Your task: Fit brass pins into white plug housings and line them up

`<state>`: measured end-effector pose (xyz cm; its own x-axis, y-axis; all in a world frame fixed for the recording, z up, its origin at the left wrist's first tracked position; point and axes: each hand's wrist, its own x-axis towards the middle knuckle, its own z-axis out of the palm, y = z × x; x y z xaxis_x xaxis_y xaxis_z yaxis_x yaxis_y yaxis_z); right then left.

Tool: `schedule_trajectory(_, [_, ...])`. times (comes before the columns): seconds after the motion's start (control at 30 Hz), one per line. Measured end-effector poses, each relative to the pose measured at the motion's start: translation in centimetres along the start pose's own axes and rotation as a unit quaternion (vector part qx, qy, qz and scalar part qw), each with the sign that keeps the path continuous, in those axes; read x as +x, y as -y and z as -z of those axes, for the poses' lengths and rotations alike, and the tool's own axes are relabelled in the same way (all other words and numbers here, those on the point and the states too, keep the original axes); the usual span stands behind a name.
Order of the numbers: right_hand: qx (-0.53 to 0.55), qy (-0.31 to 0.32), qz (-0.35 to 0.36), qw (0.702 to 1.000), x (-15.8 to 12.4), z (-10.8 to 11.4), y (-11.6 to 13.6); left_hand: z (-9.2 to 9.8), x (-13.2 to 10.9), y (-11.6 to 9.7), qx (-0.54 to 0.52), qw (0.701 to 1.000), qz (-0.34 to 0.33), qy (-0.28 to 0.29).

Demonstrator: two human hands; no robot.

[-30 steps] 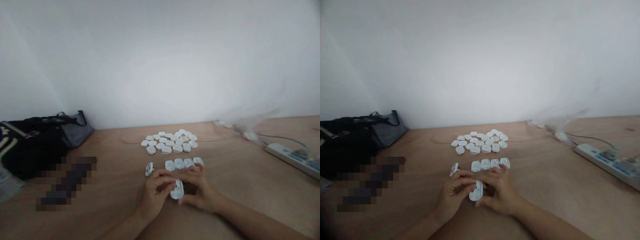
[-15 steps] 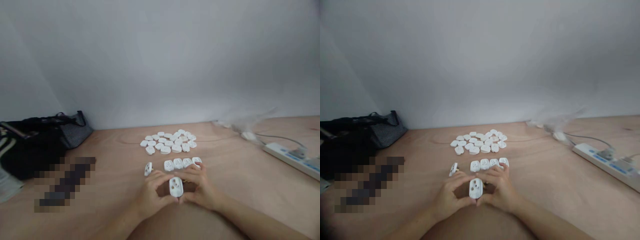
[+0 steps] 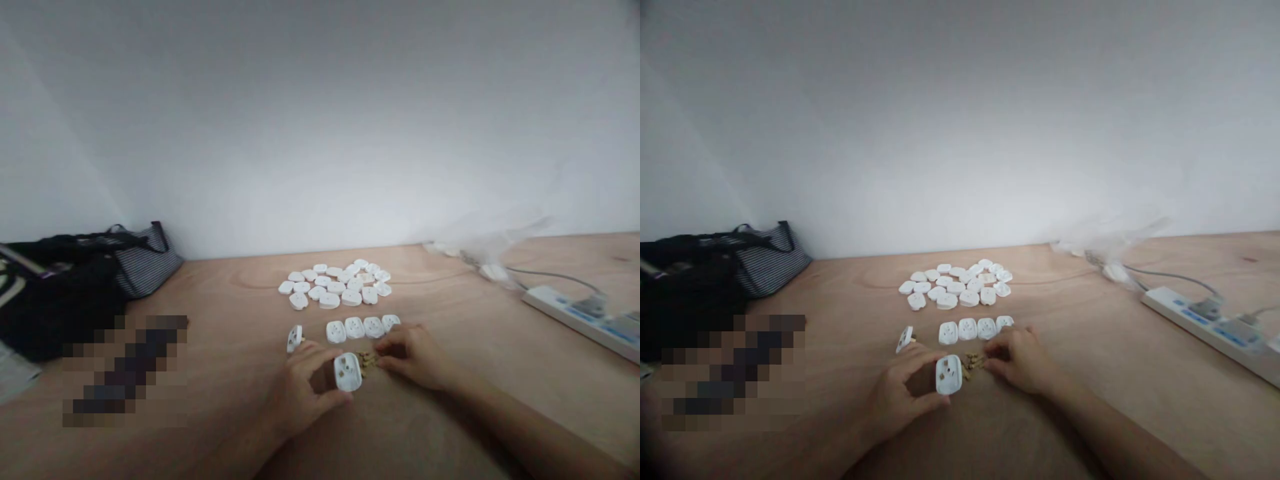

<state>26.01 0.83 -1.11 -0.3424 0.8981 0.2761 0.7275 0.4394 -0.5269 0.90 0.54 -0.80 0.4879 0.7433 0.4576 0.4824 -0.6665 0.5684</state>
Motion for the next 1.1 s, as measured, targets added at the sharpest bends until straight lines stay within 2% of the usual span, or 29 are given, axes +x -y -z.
schedule_trajectory(0.13, [0.023, -0.003, -0.025, 0.999, 0.0, -1.0, 0.4, 0.1, 0.1, -0.1, -0.001, 1.0, -0.014, 0.008])
schedule_trajectory(0.3, [0.022, -0.02, -0.035, 0.999, 0.1, -1.0, 0.6, 0.2, 0.2, -0.3, 0.019, 0.999, -0.028, 0.012])
schedule_trajectory(0.63, [0.082, -0.003, -0.012, 0.997, 0.0, -1.6, 1.1, 0.1, 0.0, -0.2, 0.041, 0.998, -0.034, 0.017])
schedule_trajectory(0.77, [0.116, -0.018, -0.002, 0.993, 0.0, -1.6, 1.1, 0.1, -0.1, -0.1, 0.042, 0.998, -0.036, 0.018])
schedule_trajectory(0.87, [0.18, -0.044, -0.023, 0.982, 0.1, -1.7, 1.2, 0.1, 0.0, -0.1, 0.043, 0.998, -0.039, 0.016])
schedule_trajectory(1.0, [0.304, -0.064, -0.06, 0.949, -0.1, -2.1, 2.2, -0.1, 0.1, 0.0, 0.051, 0.998, -0.037, 0.006])
schedule_trajectory(1.1, [0.315, -0.076, -0.031, 0.946, -0.4, -2.4, 3.0, -0.1, 0.2, 0.0, 0.06, 0.997, -0.039, -0.003])
